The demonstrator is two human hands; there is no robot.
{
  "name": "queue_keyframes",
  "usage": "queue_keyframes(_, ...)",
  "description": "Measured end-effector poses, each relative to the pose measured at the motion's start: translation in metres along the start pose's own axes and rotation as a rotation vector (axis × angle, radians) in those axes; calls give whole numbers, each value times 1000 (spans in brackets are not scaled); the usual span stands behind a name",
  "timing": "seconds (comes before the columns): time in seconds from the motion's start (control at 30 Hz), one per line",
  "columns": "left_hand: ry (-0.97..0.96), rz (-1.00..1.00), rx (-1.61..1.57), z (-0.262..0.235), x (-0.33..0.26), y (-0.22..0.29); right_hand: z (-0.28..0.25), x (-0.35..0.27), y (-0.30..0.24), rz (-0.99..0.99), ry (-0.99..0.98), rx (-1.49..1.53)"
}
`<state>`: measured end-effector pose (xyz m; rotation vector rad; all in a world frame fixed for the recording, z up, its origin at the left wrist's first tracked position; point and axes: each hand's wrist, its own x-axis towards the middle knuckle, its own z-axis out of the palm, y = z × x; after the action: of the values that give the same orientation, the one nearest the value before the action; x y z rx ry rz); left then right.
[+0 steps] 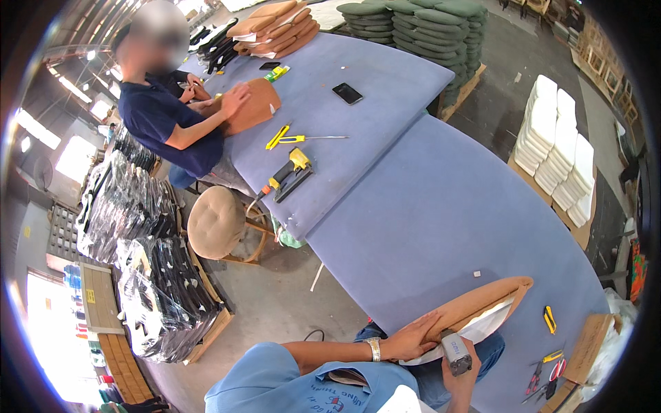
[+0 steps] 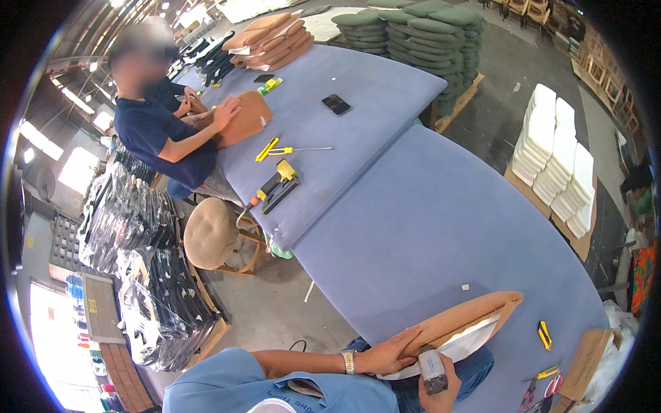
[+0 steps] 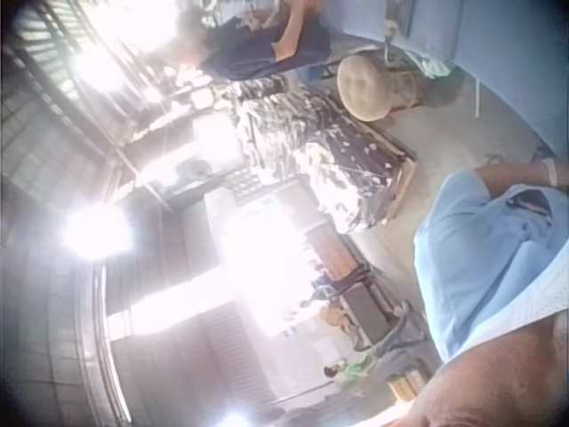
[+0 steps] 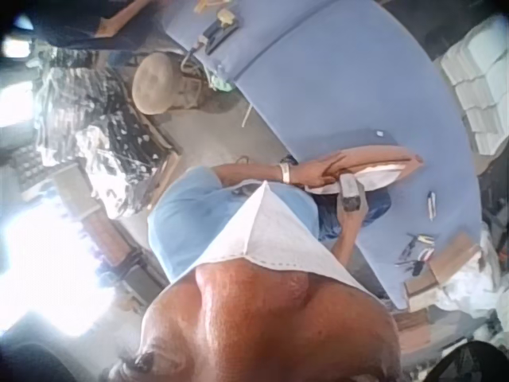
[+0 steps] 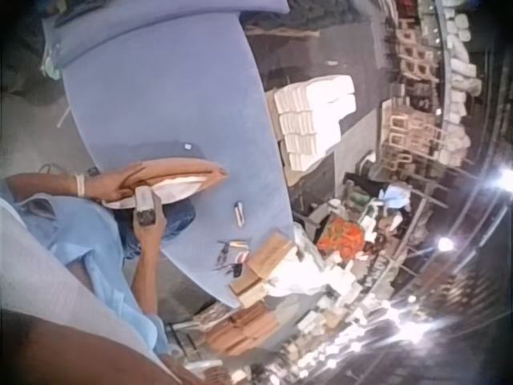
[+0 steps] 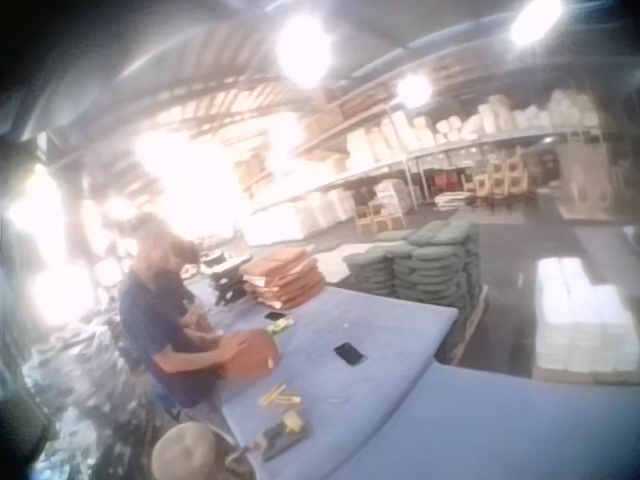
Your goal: The person staples fabric onto a curved wooden furniture part using a pneumatic staple gun, then trims excess fabric with a utility knife. The person repeatedly repositions the part and continues stapling along the edges.
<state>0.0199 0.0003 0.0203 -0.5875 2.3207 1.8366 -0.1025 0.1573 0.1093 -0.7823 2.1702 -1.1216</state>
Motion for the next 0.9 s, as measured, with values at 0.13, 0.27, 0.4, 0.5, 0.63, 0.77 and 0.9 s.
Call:
queue_keyframes(0.13, 39, -5, 40, -3, -2, 0, 1, -3, -4, -2, 11, 46)
queue_keyframes(0.27, -6, 25, 129, -1, 8, -6, 2, -8, 15, -46, 71, 38)
queue_keyframes(0.4, 171, 121, 206, 8, 2, -16, -3, -9, 15, -66, 31, -37)
queue_keyframes(0.5, 205, 148, 224, 18, 7, -6, -19, -18, 4, 2, 27, -114)
queue_keyframes(0.63, 104, 42, 183, 23, 6, 14, -28, -36, 13, 10, 53, -110)
queue_keyframes(0.77, 69, 29, 177, 15, 5, 14, -25, -32, 9, -29, 33, -101)
queue_keyframes(0.9, 24, -3, 121, 10, 5, 15, -20, -28, 9, -45, 2, -97)
